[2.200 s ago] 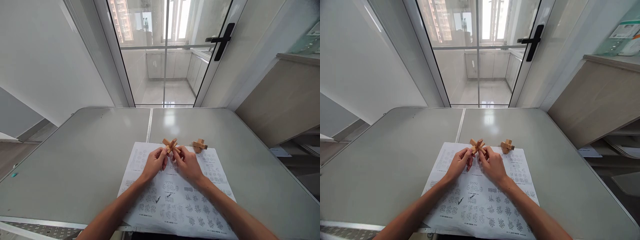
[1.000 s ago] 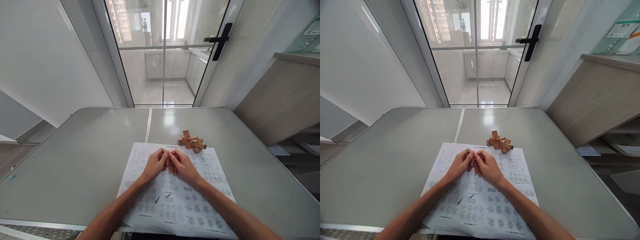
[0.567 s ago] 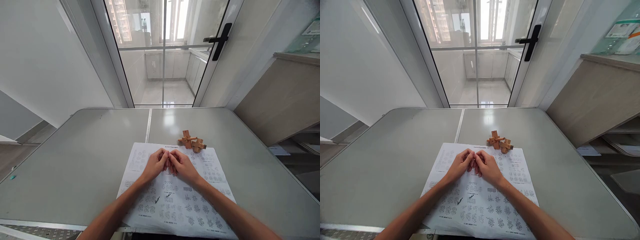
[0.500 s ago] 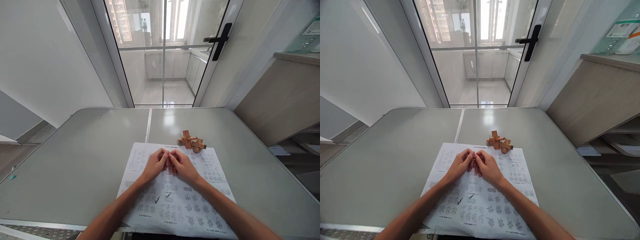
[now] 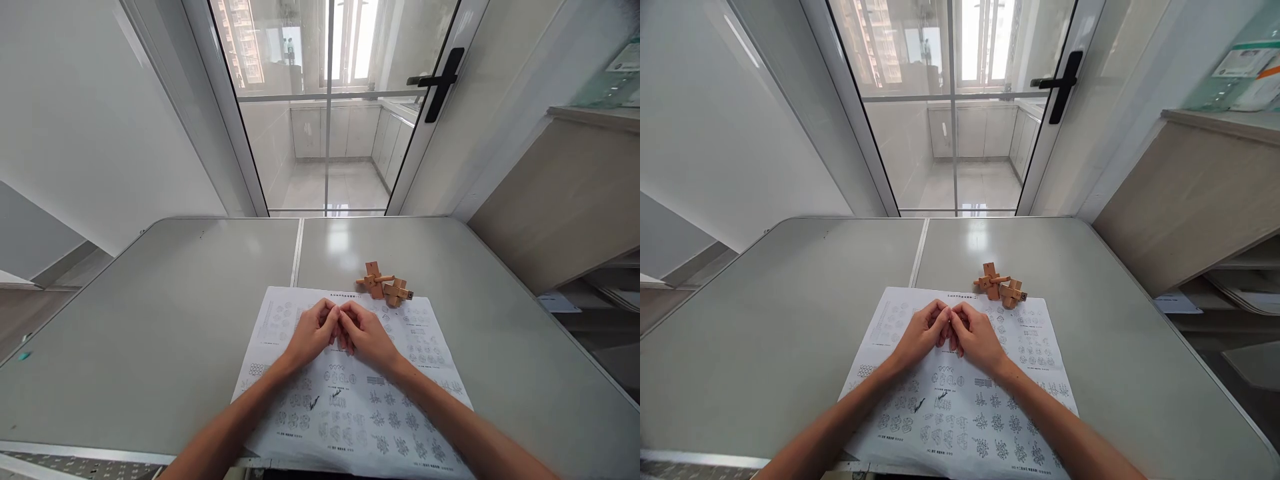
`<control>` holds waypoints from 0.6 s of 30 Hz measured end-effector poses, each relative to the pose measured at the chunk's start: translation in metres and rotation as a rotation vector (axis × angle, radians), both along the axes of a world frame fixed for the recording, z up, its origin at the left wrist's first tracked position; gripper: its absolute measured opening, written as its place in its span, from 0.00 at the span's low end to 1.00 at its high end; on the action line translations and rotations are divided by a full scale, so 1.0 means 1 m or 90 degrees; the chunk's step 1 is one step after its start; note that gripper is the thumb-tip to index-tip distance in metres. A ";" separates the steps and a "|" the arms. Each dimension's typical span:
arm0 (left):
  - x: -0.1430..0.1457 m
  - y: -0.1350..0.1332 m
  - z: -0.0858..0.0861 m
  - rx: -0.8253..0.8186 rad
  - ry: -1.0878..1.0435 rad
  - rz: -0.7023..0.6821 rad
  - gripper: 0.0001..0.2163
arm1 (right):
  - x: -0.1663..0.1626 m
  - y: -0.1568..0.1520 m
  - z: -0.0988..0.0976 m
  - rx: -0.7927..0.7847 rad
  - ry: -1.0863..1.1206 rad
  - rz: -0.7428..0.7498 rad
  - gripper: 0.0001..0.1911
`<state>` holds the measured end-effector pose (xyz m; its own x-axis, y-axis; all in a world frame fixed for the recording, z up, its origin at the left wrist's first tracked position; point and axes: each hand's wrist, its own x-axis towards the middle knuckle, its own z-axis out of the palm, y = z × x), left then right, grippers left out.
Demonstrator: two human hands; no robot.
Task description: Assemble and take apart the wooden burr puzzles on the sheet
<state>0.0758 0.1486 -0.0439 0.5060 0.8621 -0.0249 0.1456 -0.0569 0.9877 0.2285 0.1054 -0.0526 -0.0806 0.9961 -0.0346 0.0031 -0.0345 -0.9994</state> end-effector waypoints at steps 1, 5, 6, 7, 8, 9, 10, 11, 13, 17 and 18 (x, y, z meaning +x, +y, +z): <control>0.001 -0.002 0.001 0.003 0.004 -0.001 0.16 | 0.000 0.000 -0.001 0.002 -0.004 -0.001 0.21; 0.002 -0.018 0.010 0.046 0.072 0.006 0.11 | 0.001 0.000 -0.003 0.000 0.001 -0.006 0.19; 0.000 -0.025 0.012 0.075 0.093 0.022 0.09 | 0.001 0.000 -0.003 -0.002 0.002 -0.007 0.19; -0.003 -0.034 0.015 0.100 0.106 0.040 0.08 | 0.001 0.000 -0.003 -0.001 -0.001 -0.008 0.19; -0.007 -0.043 0.017 0.121 0.119 0.060 0.08 | 0.001 -0.001 -0.003 0.001 -0.006 -0.007 0.19; -0.012 -0.053 0.020 0.142 0.130 0.077 0.08 | 0.000 -0.001 -0.002 0.004 -0.012 -0.004 0.19; -0.018 -0.064 0.022 0.163 0.143 0.078 0.09 | -0.001 -0.001 -0.002 0.008 -0.017 0.000 0.20; -0.025 -0.075 0.024 0.193 0.162 0.079 0.08 | -0.001 -0.001 -0.001 0.010 -0.020 0.003 0.20; -0.039 -0.097 0.026 0.250 0.190 0.066 0.08 | -0.003 -0.001 0.000 0.005 -0.024 0.004 0.20; -0.071 -0.143 0.010 0.358 0.195 0.032 0.06 | -0.004 -0.002 -0.001 -0.001 -0.033 -0.002 0.20; -0.079 -0.156 0.001 0.393 0.189 0.034 0.05 | -0.004 -0.002 -0.002 0.001 -0.033 -0.001 0.20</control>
